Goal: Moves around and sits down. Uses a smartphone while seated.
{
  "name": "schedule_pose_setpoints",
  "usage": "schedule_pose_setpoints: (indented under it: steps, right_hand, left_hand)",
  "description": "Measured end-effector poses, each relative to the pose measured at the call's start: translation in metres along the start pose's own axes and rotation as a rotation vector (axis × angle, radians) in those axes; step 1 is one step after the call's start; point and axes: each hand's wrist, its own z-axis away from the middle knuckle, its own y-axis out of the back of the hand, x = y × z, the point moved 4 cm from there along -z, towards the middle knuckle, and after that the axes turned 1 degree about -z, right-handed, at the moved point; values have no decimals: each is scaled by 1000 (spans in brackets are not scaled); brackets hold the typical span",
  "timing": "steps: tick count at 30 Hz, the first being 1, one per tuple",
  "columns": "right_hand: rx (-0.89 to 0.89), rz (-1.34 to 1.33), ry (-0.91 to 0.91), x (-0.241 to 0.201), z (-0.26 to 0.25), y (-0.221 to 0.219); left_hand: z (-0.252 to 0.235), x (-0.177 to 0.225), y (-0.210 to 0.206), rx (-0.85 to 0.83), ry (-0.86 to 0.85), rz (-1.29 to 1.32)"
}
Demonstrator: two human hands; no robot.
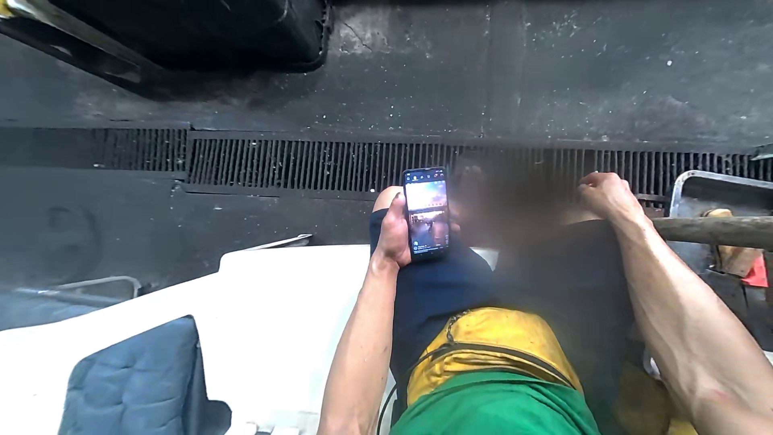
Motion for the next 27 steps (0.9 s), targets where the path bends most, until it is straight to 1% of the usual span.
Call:
schedule_pose_setpoints:
  steps: [4, 8, 12, 27]
  right_hand:
    - [-33, 15, 11, 4, -5, -4]
    - [-26, 30, 22, -1, -2, -3]
    - [-55, 48, 4, -10, 3, 1]
    - [-25, 31, 28, -1, 0, -3]
  left_hand:
    - [3, 1, 1, 18, 0, 6]
    - [3, 0, 1, 28, 6, 3]
    - [5, 0, 1, 48, 2, -6]
    - [5, 1, 0, 54, -1, -13]
